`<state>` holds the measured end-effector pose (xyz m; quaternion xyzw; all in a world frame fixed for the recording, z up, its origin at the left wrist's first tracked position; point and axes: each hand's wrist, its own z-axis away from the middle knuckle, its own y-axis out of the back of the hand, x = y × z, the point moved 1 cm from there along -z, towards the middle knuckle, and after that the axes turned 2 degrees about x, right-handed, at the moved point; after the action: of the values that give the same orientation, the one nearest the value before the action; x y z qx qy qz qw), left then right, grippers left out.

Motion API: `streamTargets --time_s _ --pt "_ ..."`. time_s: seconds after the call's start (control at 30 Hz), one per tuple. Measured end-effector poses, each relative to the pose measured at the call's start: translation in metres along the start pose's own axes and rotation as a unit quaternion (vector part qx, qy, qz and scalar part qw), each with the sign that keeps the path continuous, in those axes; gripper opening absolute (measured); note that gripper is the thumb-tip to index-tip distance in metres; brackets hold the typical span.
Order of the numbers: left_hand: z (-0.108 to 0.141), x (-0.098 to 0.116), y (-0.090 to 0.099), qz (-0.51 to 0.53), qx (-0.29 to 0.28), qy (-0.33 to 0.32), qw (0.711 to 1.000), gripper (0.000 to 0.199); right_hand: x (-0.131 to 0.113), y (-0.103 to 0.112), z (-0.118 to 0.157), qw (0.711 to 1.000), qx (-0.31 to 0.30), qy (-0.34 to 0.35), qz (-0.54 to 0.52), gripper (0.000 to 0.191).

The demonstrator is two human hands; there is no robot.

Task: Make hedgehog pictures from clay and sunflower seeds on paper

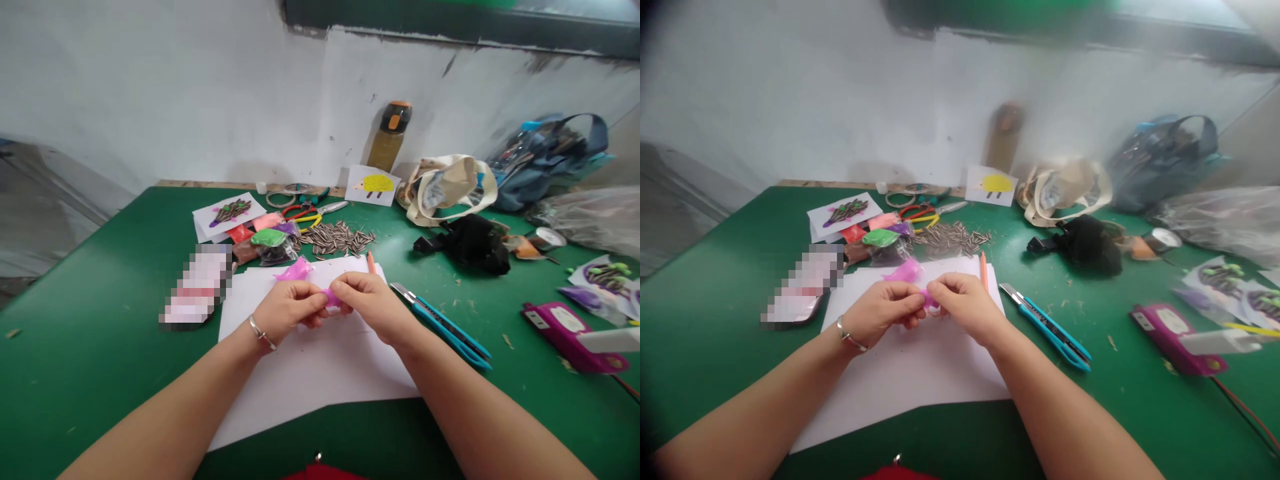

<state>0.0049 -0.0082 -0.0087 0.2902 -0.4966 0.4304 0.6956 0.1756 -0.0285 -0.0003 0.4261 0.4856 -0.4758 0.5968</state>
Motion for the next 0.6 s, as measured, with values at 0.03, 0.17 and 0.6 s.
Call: streamTargets --time_s 0.03,0.17,0.6 --pt "0.0004 0.0006 -0.0001 -0.009 0.000 -0.005 1.000 0.032 -0.0001 -0.0004 0.0005 1.000 -0.011 0.001 0.001 0.018" --pt "0.0018 0.0021 -0.0013 -0.027 -0.013 -0.006 1.000 0.027 0.0016 -0.0011 0.0009 0.998 -0.032 0.011 0.046 0.012" --pt "0.0002 -0.0007 -0.0002 -0.007 -0.001 0.003 1.000 0.028 0.0042 -0.0002 -0.0004 1.000 0.021 0.005 0.010 0.014"
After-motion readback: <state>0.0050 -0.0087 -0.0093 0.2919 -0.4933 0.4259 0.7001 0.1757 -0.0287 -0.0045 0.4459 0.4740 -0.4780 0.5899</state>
